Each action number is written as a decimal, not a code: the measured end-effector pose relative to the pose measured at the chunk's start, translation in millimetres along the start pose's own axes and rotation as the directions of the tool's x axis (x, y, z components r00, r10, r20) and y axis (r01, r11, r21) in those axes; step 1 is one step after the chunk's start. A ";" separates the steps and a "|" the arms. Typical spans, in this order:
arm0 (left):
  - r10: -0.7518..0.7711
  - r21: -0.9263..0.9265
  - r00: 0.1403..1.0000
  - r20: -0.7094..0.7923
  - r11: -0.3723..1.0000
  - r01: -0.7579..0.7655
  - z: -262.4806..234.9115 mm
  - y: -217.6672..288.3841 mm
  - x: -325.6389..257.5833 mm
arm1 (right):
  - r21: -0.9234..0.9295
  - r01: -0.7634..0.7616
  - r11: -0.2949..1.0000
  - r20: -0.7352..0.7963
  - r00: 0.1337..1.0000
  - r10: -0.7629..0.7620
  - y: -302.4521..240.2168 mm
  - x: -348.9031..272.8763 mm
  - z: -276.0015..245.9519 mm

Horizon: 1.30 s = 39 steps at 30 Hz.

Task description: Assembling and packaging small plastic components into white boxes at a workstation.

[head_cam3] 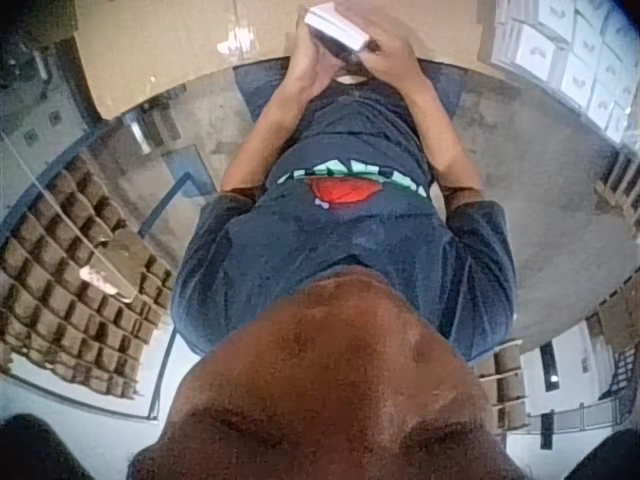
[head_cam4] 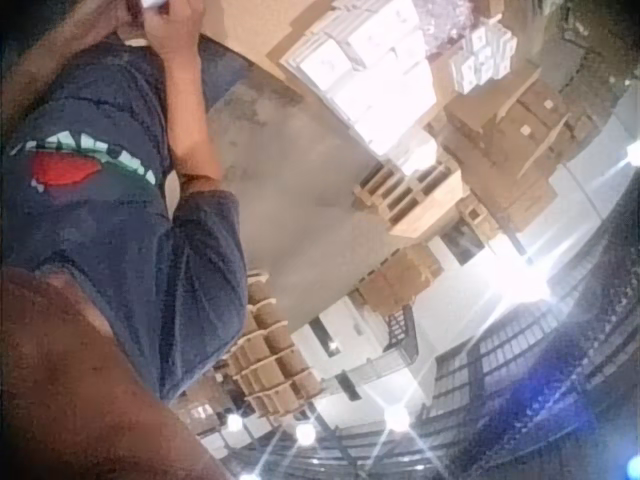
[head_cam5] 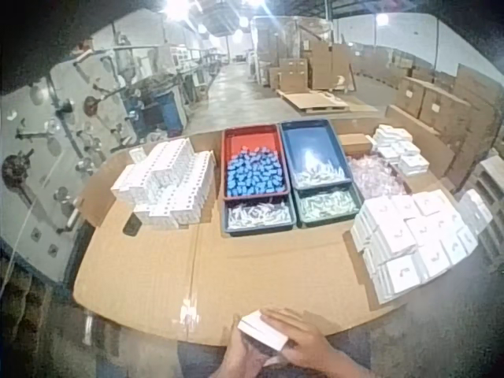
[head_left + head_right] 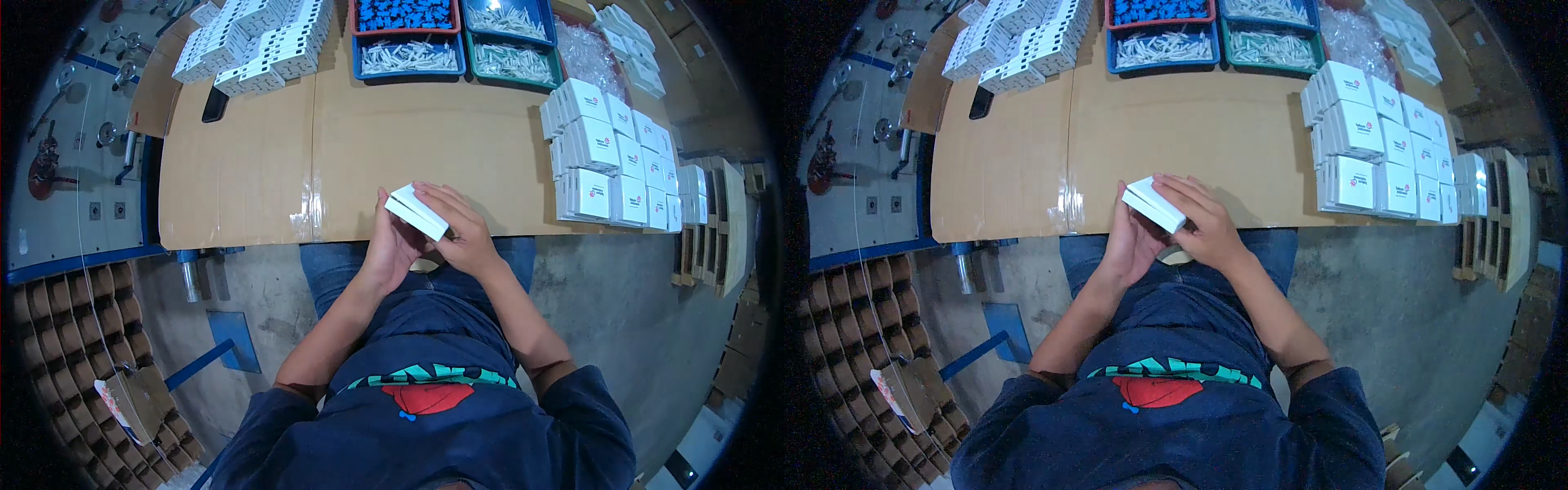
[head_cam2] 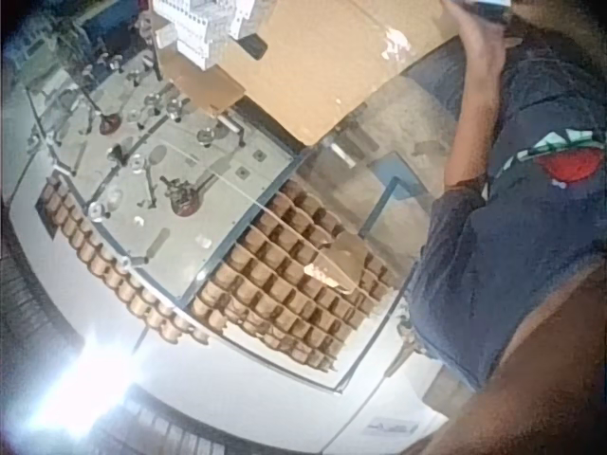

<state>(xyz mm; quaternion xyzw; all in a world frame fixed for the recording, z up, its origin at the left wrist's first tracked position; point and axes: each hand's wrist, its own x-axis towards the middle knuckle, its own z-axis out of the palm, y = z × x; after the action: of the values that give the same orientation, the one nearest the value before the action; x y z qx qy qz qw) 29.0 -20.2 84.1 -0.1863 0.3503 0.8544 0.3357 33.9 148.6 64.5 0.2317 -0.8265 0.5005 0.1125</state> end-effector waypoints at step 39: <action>0.162 0.127 0.978 -0.129 0.981 -0.146 32.7 -26.1 -15.2 | 0.023 0.058 0.998 -0.040 0.998 -0.057 0.1 -2.0 9.7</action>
<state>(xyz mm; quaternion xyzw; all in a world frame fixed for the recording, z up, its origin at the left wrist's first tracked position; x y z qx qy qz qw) 55.4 10.5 102.5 -0.1978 0.4355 0.8409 0.2533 36.1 140.7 59.0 0.2469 -0.8110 0.5114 0.1406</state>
